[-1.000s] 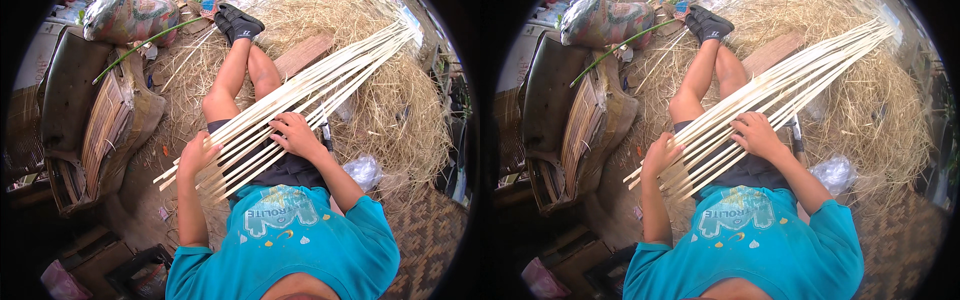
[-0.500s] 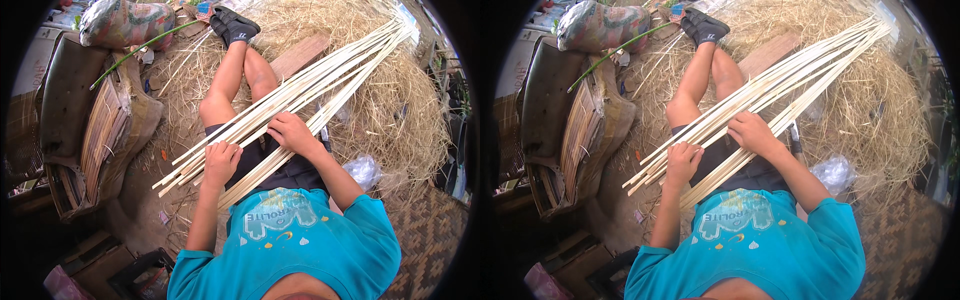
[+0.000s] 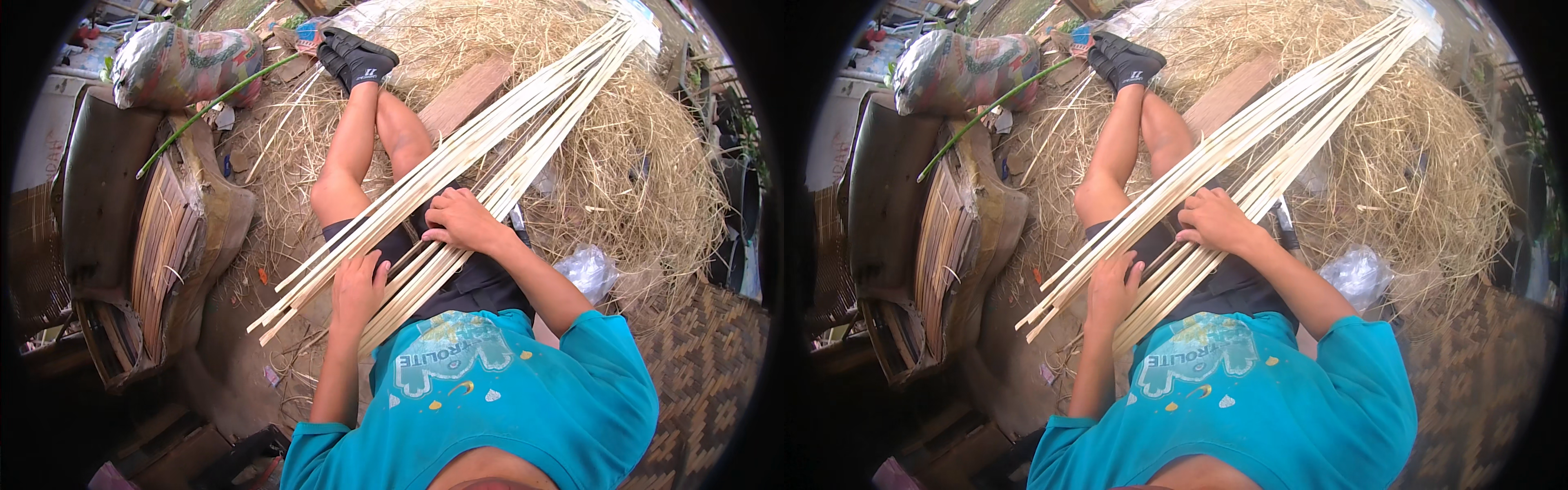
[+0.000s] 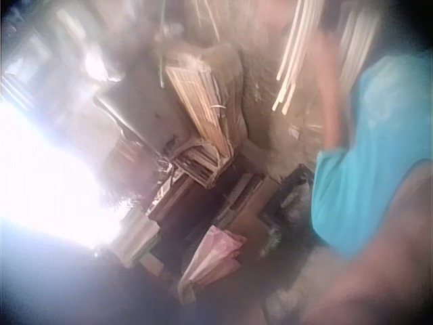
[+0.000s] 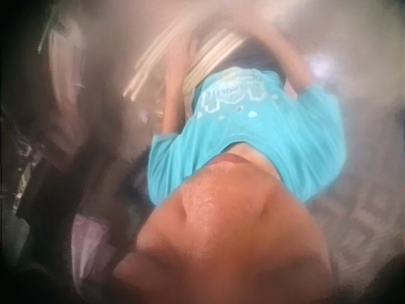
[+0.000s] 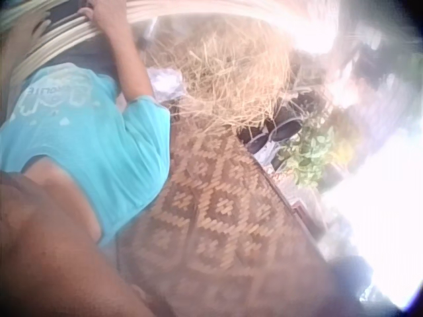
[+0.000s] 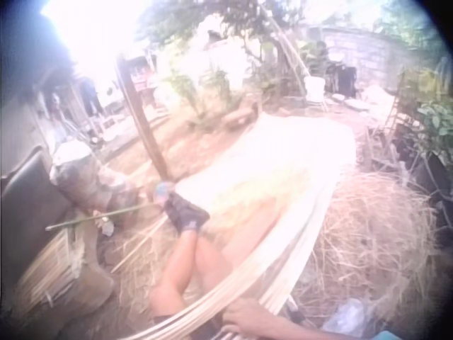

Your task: The person sits on a pile of straw and uses a machete to split long bamboo stalks into thin strips. They repeatedly strike the bamboo against a wooden plank to separate the fibers, then gather the finished strips into a bundle.

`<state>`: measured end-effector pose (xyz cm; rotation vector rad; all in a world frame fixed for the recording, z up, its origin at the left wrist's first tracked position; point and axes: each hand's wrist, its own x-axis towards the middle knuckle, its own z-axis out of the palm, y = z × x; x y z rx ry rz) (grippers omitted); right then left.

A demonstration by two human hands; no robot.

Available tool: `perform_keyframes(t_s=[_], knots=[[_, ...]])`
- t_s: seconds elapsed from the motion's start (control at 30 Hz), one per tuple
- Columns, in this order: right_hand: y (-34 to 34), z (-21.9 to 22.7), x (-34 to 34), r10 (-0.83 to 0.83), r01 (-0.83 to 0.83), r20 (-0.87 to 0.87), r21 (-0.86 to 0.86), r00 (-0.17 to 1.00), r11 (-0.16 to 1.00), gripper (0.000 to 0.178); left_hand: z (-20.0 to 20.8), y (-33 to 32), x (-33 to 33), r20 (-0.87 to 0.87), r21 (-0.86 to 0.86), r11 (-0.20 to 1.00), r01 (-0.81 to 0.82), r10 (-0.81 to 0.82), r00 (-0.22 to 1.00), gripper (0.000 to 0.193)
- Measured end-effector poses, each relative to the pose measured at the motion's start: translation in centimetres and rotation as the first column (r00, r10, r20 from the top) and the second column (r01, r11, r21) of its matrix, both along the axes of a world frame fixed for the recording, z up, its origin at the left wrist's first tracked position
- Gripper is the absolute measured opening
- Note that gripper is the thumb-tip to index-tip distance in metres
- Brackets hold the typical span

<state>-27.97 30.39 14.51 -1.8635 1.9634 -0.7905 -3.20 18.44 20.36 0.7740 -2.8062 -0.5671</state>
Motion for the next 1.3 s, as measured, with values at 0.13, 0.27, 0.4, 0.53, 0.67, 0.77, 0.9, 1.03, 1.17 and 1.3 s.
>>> perform_keyframes(t_s=[0.13,0.27,0.4,0.53,0.67,0.77,0.9,1.03,1.17,1.3], knots=[[0.0,0.7,-0.9,0.086,-0.093,0.081,0.086,0.993,0.992,0.04,1.0,1.6,-0.6,0.054,0.21,0.975,-0.079,0.069,0.996,0.025],[-0.3,1.4,-1.5,0.148,-0.151,0.124,0.013,0.981,0.989,0.044,1.8,1.8,-0.7,0.006,0.224,0.974,-0.026,0.025,1.0,0.021],[-0.9,1.0,-1.3,0.158,-0.145,0.093,-0.127,0.983,0.981,0.04,1.1,1.4,-0.3,0.02,0.186,0.983,-0.009,0.005,1.0,0.018],[-1.8,0.2,-3.2,0.006,0.017,0.113,-0.202,0.994,0.979,0.03,1.5,1.4,-0.3,0.109,0.205,0.976,-0.077,0.055,0.992,0.017],[-1.8,-1.4,-9.2,-0.463,0.51,0.256,-0.161,0.849,0.845,0.023,1.9,0.1,-1.0,-0.066,-0.019,0.999,-0.041,0.04,0.997,0.02],[-1.0,-2.6,-13.4,-0.608,0.639,0.215,-0.126,0.765,0.759,0.022,0.0,-2.7,-1.3,-0.029,-0.127,0.987,-0.096,0.094,0.995,0.027],[-0.1,-4.6,-14.7,-0.649,0.646,0.012,-0.112,0.761,0.755,0.024,-1.8,-5.9,-1.9,0.228,-0.05,0.979,-0.197,0.204,0.952,0.029],[0.6,-5.7,-14.5,-0.633,0.633,-0.076,-0.032,0.771,0.774,0.027,-1.0,-6.8,-2.9,0.158,0.033,0.971,-0.238,0.23,0.96,0.028],[0.5,-5.8,-14.4,-0.656,0.648,-0.061,-0.112,0.752,0.753,0.027,0.3,-7.4,-3.5,0.138,0.058,0.965,-0.255,0.246,0.96,0.032],[0.0,-5.6,-15.3,-0.685,0.736,0.383,0.017,0.62,0.676,0.033,3.4,-6.1,-4.5,0.089,-0.018,0.958,-0.286,0.287,0.954,0.028]])
